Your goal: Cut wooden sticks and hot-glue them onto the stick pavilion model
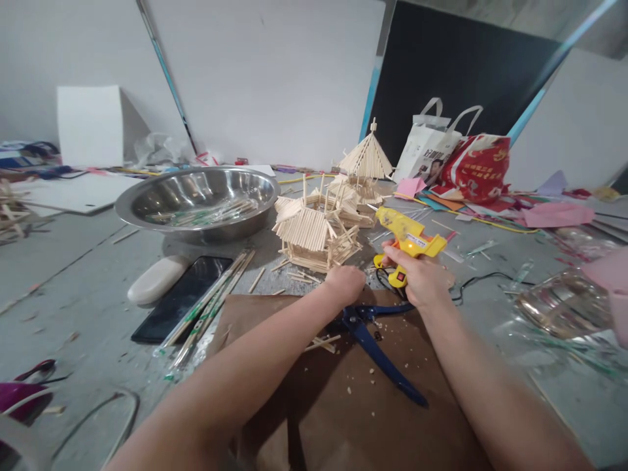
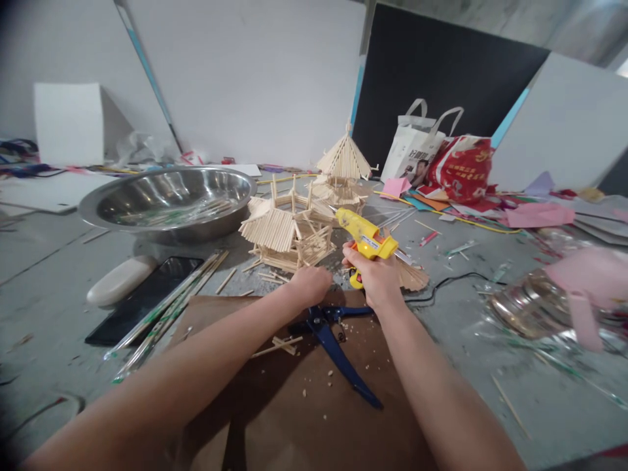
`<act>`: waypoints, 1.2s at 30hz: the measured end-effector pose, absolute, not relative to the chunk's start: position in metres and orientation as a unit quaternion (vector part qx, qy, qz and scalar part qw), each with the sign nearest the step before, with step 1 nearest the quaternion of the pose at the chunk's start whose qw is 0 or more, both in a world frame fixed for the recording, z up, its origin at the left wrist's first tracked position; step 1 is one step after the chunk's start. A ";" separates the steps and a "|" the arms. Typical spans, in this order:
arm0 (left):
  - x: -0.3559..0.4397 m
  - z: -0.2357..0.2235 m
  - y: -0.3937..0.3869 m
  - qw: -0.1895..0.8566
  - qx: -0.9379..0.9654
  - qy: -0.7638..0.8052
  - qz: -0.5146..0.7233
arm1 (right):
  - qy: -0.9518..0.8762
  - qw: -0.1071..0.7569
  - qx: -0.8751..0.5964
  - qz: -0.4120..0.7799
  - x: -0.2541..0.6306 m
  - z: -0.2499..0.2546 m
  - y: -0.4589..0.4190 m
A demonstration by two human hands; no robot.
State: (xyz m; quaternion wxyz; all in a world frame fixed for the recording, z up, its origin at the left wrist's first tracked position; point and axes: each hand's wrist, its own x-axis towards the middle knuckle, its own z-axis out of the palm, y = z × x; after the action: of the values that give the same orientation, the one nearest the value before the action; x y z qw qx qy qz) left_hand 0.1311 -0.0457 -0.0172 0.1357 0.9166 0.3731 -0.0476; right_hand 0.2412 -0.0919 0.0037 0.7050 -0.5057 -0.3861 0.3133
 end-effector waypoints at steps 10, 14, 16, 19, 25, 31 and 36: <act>0.091 0.001 -0.060 0.319 0.861 0.334 0.212 | -0.396 0.705 -0.496 0.317 0.240 0.000 -0.092; 0.086 0.004 -0.063 0.514 0.745 0.329 0.270 | -0.439 0.685 -0.488 0.316 0.229 0.002 -0.097; 0.087 0.004 -0.064 0.578 0.702 0.315 0.273 | -0.454 0.677 -0.492 0.306 0.225 0.003 -0.099; 0.089 0.003 -0.067 0.629 0.659 0.299 0.283 | -0.459 0.669 -0.498 0.306 0.222 0.003 -0.100; 0.087 0.000 -0.068 0.676 0.609 0.302 0.284 | -0.408 0.709 -0.496 0.291 0.222 0.000 -0.096; 0.092 -0.007 -0.075 0.718 0.566 0.312 0.260 | -0.391 0.742 -0.495 0.229 0.223 -0.003 -0.095; 0.095 -0.002 -0.085 0.782 0.472 0.283 0.292 | -0.429 0.719 -0.505 0.211 0.215 -0.008 -0.099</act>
State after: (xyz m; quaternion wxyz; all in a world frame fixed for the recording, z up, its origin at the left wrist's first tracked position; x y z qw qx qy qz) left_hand 0.0952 -0.0854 -0.0021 0.7820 0.4724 0.2833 0.2917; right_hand 0.2153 -0.0992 -0.0080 0.7188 -0.5047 -0.4291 0.2109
